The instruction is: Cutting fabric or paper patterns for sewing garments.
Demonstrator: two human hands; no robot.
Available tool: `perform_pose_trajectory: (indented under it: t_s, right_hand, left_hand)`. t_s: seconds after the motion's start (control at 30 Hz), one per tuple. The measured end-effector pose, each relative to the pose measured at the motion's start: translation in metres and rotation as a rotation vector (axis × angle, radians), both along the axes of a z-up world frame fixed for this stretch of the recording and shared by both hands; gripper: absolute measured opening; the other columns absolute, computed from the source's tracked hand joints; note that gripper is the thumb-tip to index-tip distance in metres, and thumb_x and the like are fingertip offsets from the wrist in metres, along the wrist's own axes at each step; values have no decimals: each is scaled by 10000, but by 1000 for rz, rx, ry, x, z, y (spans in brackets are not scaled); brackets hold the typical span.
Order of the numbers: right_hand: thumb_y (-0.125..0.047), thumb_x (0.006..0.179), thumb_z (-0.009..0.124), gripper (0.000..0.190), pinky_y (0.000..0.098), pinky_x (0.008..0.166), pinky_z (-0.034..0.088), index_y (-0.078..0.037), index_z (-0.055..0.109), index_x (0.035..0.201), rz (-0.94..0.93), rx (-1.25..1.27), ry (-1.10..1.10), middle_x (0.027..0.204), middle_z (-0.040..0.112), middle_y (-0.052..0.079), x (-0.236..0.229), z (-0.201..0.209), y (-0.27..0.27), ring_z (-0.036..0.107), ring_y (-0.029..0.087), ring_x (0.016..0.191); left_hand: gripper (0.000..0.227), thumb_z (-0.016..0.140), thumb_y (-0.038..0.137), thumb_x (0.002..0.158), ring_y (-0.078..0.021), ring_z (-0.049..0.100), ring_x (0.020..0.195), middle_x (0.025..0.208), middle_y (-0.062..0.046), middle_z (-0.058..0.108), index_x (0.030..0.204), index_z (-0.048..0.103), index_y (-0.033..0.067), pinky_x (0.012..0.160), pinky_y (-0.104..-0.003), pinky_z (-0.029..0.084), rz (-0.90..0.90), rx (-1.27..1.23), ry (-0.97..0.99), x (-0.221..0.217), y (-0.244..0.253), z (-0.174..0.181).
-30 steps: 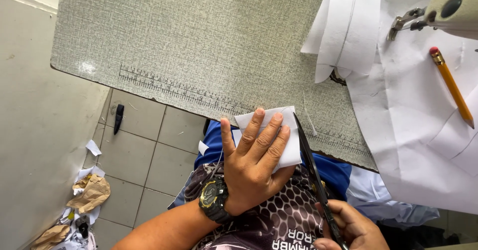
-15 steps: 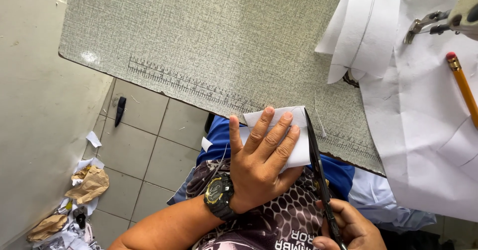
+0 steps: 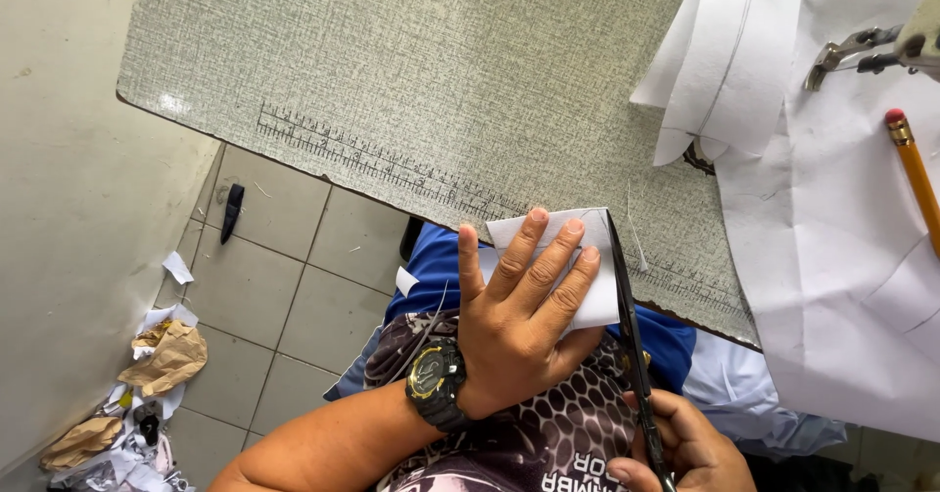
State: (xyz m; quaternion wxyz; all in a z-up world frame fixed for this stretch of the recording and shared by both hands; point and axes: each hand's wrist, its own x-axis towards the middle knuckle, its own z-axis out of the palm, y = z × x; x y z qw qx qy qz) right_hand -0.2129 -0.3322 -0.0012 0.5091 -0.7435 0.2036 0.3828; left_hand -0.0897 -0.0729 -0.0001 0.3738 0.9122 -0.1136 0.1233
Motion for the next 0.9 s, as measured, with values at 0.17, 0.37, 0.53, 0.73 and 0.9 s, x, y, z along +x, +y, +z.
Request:
perform_pose_trajectory:
  t_s: [0.17, 0.37, 0.53, 0.73, 0.9]
  right_hand:
    - [40, 613, 960, 768, 245, 549, 566, -48, 654, 1312, 35, -29, -9, 650, 823, 76, 3, -1, -2, 791, 130, 547]
    - [60, 598, 955, 773, 251, 624, 638, -45, 648, 1300, 8, -29, 22, 807, 931, 129, 2, 0, -4, 883, 146, 658]
    - [62, 574, 965, 814, 286, 846, 686, -58, 635, 1309, 15, -17, 31, 1054, 943, 132, -4, -6, -10, 922, 160, 947]
    - [54, 606, 951, 803, 262, 755, 685, -42, 609, 1327, 48, 46, 13, 1048, 934, 148, -6, -10, -21, 926, 140, 855]
    - [58, 607, 934, 792, 330, 968, 679, -28, 593, 1317, 63, 52, -8, 1220, 861, 160, -6, -9, -24, 872, 184, 1112]
  left_hand:
    - [499, 789, 278, 839, -345, 444, 1436, 1433, -148, 613, 1280, 714, 58, 1196, -640, -33, -4, -2, -4, 0, 1, 0]
    - [515, 795, 268, 833, -351, 437, 1439, 1438, -153, 606, 1290, 702, 51, 1193, -649, -24, -21, 3, -1, 1, 3, 2]
    - [514, 790, 264, 837, -360, 425, 1445, 1440, -161, 606, 1294, 696, 47, 1184, -658, -48, -32, 4, 4, 1, 3, 1]
    - [490, 794, 284, 855, -350, 439, 1440, 1438, -148, 612, 1283, 713, 59, 1190, -645, -46, -33, 18, -7, 0, 4, -1]
    - [494, 793, 325, 875, -328, 430, 1446, 1452, -128, 602, 1296, 707, 80, 1195, -644, -50, -53, 25, -10, -2, 6, -6]
